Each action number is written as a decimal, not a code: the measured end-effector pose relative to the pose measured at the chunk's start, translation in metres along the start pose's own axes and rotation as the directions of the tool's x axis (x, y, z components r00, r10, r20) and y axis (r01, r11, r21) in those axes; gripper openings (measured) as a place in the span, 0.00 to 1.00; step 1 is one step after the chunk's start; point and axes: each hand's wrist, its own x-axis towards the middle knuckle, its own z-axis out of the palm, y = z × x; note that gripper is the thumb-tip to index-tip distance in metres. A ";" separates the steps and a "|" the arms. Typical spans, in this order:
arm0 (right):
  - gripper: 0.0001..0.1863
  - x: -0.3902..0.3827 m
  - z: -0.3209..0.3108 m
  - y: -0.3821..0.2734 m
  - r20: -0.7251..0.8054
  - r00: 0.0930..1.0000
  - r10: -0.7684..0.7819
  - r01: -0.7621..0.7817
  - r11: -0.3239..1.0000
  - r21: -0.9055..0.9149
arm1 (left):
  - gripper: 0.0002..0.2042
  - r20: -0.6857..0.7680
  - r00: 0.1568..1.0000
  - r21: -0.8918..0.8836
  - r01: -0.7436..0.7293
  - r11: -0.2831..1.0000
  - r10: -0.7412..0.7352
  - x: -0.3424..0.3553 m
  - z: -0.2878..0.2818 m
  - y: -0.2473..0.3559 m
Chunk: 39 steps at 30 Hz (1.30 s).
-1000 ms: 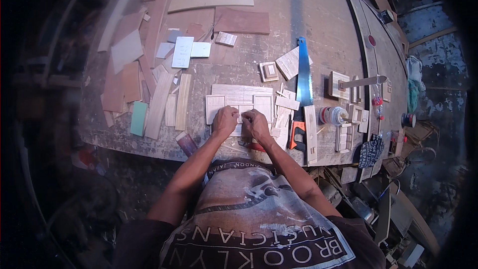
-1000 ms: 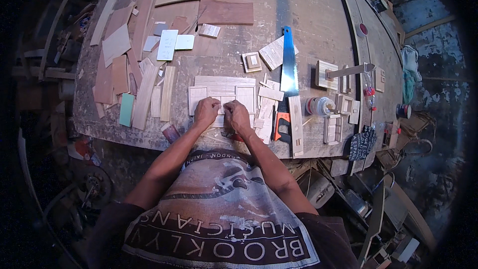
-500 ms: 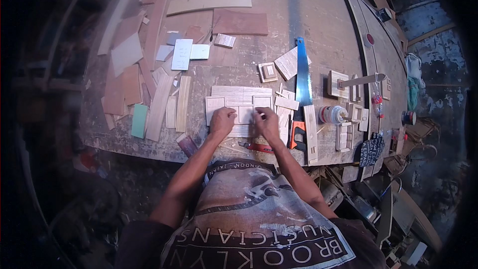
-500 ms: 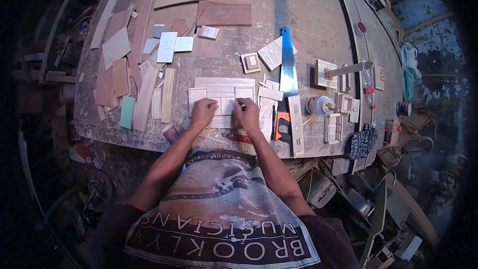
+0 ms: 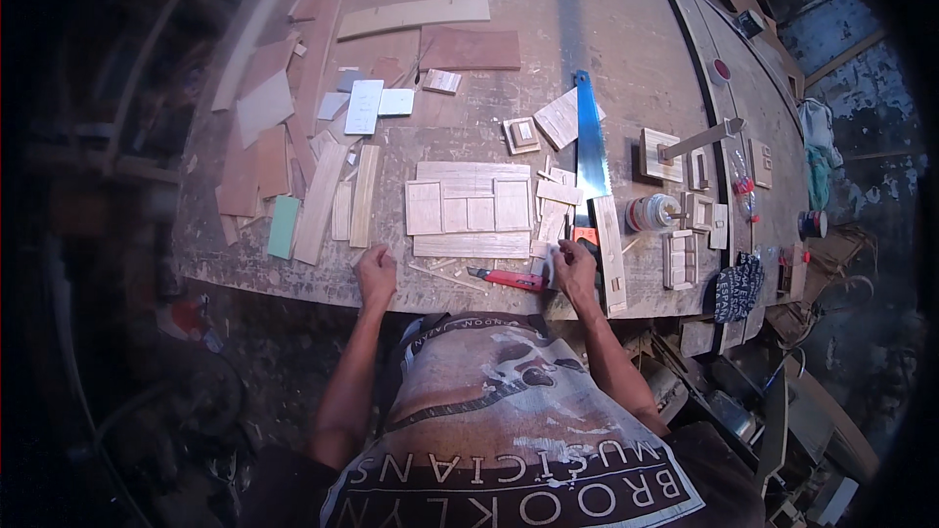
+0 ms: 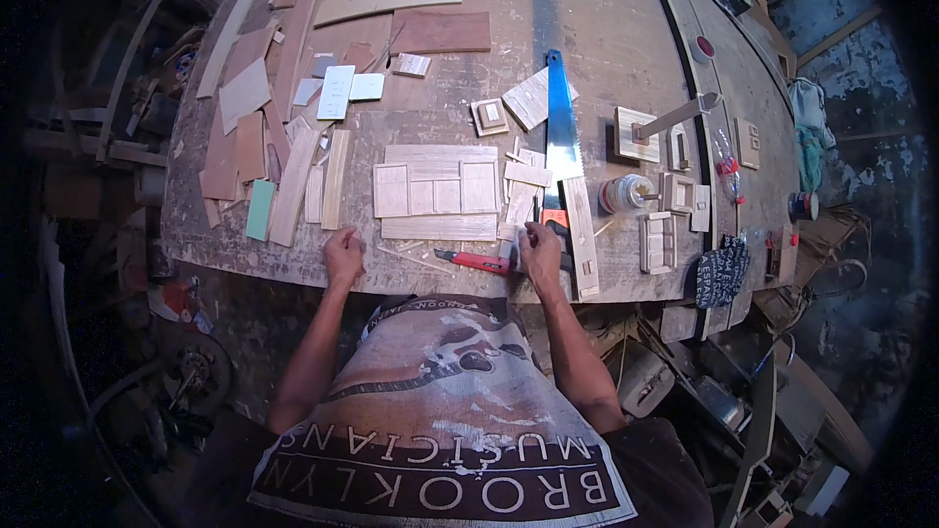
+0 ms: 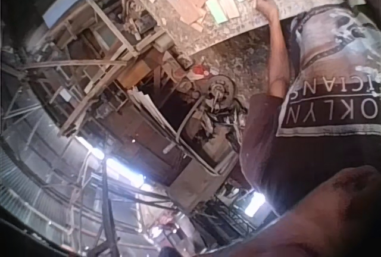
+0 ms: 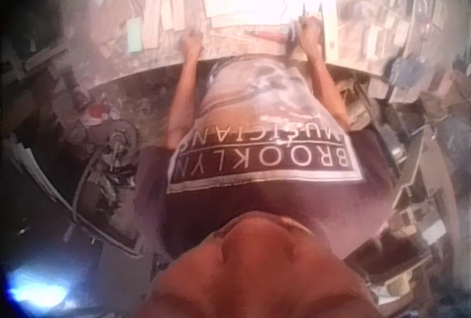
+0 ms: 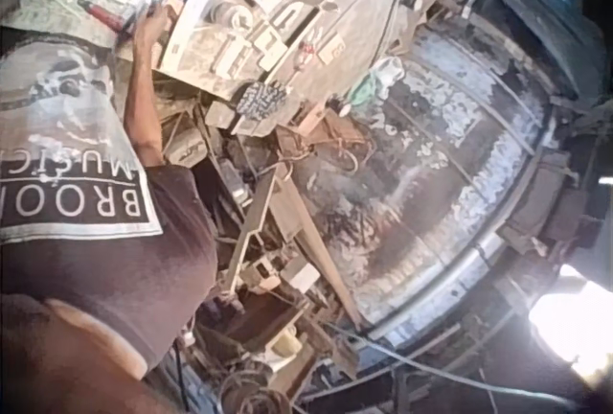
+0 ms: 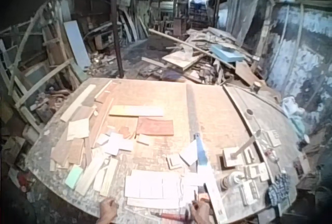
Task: Measuring, sanding, and assembling small wooden pieces at a workbench.
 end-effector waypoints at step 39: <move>0.11 0.038 0.072 -0.043 -0.069 0.991 -0.118 0.119 0.993 0.013 | 0.10 0.334 0.745 -0.008 -0.610 0.792 0.577 0.039 0.052 0.114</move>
